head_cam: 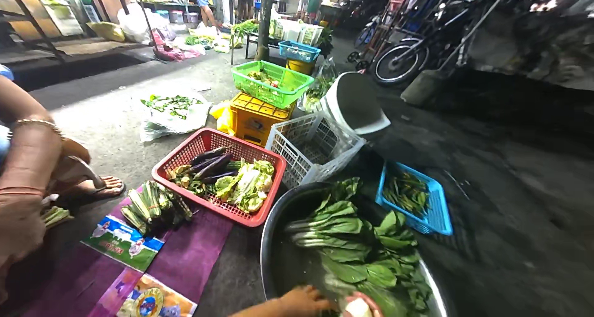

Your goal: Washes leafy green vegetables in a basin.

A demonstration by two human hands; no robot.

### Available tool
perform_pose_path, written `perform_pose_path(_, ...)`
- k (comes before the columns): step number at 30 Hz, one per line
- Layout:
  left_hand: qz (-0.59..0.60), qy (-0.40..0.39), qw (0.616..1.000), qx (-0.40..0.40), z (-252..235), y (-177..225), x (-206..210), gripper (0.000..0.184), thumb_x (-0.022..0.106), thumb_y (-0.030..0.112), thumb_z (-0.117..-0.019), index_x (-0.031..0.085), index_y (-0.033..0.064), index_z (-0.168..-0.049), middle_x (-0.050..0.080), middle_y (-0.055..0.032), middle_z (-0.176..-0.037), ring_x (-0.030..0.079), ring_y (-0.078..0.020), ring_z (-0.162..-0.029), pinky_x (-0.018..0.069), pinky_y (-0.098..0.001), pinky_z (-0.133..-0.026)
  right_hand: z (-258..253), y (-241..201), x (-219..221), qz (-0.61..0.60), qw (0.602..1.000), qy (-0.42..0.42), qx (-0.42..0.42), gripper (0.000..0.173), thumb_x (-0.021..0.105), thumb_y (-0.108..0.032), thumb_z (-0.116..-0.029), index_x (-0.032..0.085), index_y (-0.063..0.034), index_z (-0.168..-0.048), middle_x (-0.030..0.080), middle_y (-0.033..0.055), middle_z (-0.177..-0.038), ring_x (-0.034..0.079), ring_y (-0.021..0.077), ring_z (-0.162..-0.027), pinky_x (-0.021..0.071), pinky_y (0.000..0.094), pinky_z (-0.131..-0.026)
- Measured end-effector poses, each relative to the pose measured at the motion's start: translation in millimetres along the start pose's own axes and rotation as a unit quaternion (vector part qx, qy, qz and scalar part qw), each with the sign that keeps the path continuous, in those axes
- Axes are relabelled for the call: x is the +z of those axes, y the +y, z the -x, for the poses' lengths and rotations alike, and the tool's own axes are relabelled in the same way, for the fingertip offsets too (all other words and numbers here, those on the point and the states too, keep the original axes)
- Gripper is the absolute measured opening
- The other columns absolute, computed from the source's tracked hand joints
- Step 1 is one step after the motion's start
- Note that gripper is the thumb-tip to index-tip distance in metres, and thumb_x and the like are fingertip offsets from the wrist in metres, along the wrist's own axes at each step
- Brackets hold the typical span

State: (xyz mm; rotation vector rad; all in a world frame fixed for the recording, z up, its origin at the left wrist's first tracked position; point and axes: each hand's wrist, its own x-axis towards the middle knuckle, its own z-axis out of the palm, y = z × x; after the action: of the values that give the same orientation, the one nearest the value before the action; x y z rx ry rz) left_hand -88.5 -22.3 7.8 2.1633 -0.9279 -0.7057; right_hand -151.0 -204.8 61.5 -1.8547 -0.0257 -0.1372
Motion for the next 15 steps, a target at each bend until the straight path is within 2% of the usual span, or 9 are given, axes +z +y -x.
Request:
perform_pose_path(2,-0.041,-0.053,0.994,-0.081,-20,-16,-20,0.067,0.081,0.021,-0.0873,0.054,0.0033,-0.146,0.042,-0.0282,-0.155,0.035,-0.05,-0.145,0.0358,-0.0704,-0.109,-8,-29,-35,0.048,0.998,0.004,-0.028,0.062,0.069,-0.005,-0.0891,0.037,0.0221,-0.136,0.059,0.0255,-0.123,0.062,0.0114,-0.113,0.0517,0.0262,-0.1)
perform_pose_path(3,-0.055,-0.08,0.985,-0.142,-31,-22,-31,0.059,0.075,0.016,-0.0918,0.054,0.0006,-0.145,0.038,-0.0272,-0.158,0.032,-0.0498,-0.147,0.0343,-0.0705,-0.11,-13,-46,-51,0.096,0.995,-0.008,-0.037,0.062,0.069,-0.006,-0.09,0.039,0.0222,-0.136,0.058,0.0278,-0.125,0.061,0.0141,-0.115,0.0505,0.0271,-0.101)
perform_pose_path(4,-0.061,-0.097,0.973,-0.203,-43,-28,-40,0.052,0.069,0.012,-0.0959,0.054,-0.0011,-0.144,0.036,-0.0259,-0.16,0.032,-0.0492,-0.147,0.0338,-0.0695,-0.111,-19,-61,-64,0.155,0.987,-0.025,-0.042,0.06,0.069,-0.008,-0.0907,0.042,0.0214,-0.136,0.058,0.031,-0.128,0.061,0.0207,-0.117,0.0497,0.0315,-0.103)
perform_pose_path(6,-0.03,-0.084,0.951,-0.298,-62,-35,-53,0.046,0.057,0.008,-0.1019,0.05,-0.0036,-0.146,0.038,-0.0255,-0.159,0.038,-0.0467,-0.145,0.0367,-0.0633,-0.112,-34,-78,-76,0.266,0.961,-0.074,-0.026,0.055,0.072,-0.007,-0.09,0.05,0.0172,-0.135,0.057,0.0361,-0.133,0.06,0.0411,-0.123,0.0474,0.0495,-0.108)
perform_pose_path(8,0.049,-0.039,0.93,-0.362,-70,-33,-46,0.043,0.048,0.007,-0.1065,0.044,-0.0072,-0.147,0.044,-0.0281,-0.154,0.045,-0.0444,-0.141,0.0396,-0.0563,-0.113,-48,-63,-73,0.349,0.927,-0.138,0.022,0.052,0.073,-0.004,-0.0893,0.057,0.0121,-0.136,0.056,0.0352,-0.137,0.053,0.0505,-0.132,0.0351,0.0606,-0.116)
perform_pose_path(10,0.097,-0.036,0.932,-0.347,-68,-28,-19,0.039,0.043,0.006,-0.1086,0.047,-0.0105,-0.143,0.05,-0.0311,-0.147,0.048,-0.0448,-0.139,0.0395,-0.0552,-0.113,-53,-19,-63,0.403,0.89,-0.203,0.069,0.05,0.073,-0.004,-0.0902,0.059,0.0079,-0.137,0.057,0.0326,-0.139,0.051,0.0508,-0.134,0.0298,0.0636,-0.118)
perform_pose_path(12,0.035,-0.134,0.956,-0.259,-66,-21,4,0.035,0.05,0.007,-0.1053,0.056,-0.0109,-0.135,0.056,-0.0312,-0.14,0.052,-0.0464,-0.133,0.0406,-0.0605,-0.109,-46,29,-44,0.425,0.865,-0.247,0.104,0.049,0.07,-0.004,-0.0923,0.059,0.0043,-0.139,0.057,0.0303,-0.141,0.05,0.0493,-0.136,0.0288,0.064,-0.119)
perform_pose_path(13,-0.004,-0.182,0.958,-0.219,-68,-13,9,0.034,0.053,0.011,-0.1044,0.059,-0.0095,-0.131,0.058,-0.0304,-0.138,0.053,-0.0472,-0.131,0.0413,-0.0645,-0.106,-39,47,-31,0.432,0.858,-0.253,0.112,0.047,0.068,-0.002,-0.0926,0.059,0.0032,-0.139,0.057,0.03,-0.142,0.048,0.0492,-0.138,0.0253,0.0657,-0.12)
perform_pose_path(15,-0.028,-0.211,0.959,-0.188,-73,-2,13,0.033,0.055,0.019,-0.1044,0.064,-0.0033,-0.127,0.061,-0.0274,-0.135,0.055,-0.0476,-0.129,0.0435,-0.0702,-0.1,-24,71,-5,0.463,0.843,-0.246,0.123,0.049,0.065,0.001,-0.0909,0.059,0.0036,-0.14,0.056,0.0312,-0.142,0.045,0.0497,-0.14,0.0192,0.0674,-0.121)
